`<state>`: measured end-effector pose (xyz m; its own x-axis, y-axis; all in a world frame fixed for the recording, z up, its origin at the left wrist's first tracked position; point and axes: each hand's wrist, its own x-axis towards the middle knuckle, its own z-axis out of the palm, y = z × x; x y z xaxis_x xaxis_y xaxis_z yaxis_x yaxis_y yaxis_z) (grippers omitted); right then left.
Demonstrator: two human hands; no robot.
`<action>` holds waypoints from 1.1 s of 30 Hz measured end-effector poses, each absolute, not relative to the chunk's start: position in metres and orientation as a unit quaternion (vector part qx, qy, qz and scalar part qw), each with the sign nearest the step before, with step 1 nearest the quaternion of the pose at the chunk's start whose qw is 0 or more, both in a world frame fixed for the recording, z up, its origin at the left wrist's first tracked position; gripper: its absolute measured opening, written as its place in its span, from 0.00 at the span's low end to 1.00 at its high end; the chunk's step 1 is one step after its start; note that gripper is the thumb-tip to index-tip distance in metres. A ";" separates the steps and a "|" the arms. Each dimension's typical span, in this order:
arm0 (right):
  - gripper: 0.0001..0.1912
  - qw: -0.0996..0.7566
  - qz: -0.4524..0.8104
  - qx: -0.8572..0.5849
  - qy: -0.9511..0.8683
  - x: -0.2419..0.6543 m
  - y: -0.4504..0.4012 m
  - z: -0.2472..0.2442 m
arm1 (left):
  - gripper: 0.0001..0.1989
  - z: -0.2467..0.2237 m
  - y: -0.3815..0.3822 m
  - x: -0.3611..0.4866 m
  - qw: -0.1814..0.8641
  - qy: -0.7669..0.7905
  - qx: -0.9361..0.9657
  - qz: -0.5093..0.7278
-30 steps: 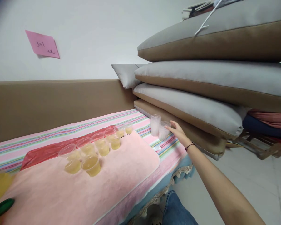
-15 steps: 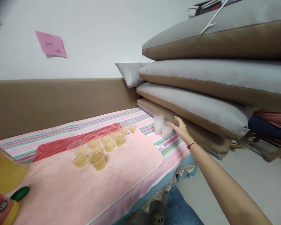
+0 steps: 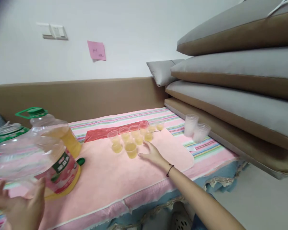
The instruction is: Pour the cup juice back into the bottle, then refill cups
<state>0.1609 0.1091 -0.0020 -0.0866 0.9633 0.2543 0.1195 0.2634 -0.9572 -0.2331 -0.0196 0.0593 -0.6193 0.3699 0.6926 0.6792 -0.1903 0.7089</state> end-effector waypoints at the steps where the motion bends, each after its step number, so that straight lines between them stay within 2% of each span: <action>1: 0.36 0.514 0.433 -0.431 -0.602 0.145 0.110 -0.008 | 0.63 0.054 -0.017 -0.239 0.148 -0.615 -0.439 -0.639; 4: 0.38 0.531 0.455 -0.401 -0.592 0.110 0.112 -0.020 | 0.57 0.044 -0.015 -0.248 0.174 -0.604 -0.459 -0.628; 10: 0.40 0.567 0.443 -0.430 -0.544 0.082 0.109 -0.024 | 0.50 0.046 -0.023 -0.244 0.140 -0.596 -0.464 -0.640; 14: 0.36 0.589 0.427 -0.438 -0.529 0.078 0.109 -0.021 | 0.49 0.045 -0.023 -0.244 0.120 -0.594 -0.457 -0.651; 21: 0.35 0.586 0.410 -0.445 -0.539 0.081 0.101 -0.007 | 0.50 0.040 -0.021 -0.249 0.092 -0.576 -0.476 -0.658; 26: 0.35 0.568 0.376 -0.444 -0.583 0.084 0.091 0.025 | 0.51 0.037 -0.020 -0.247 0.062 -0.569 -0.479 -0.665; 33: 0.31 0.542 0.390 -0.388 -0.636 0.060 0.067 0.104 | 0.55 0.032 -0.021 -0.247 0.047 -0.567 -0.470 -0.674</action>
<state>0.0604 0.0668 0.1040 -0.1123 0.9156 0.3861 0.0702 0.3949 -0.9161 -0.2474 -0.0207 0.0316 -0.5532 0.4708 0.6873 0.5964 -0.3521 0.7213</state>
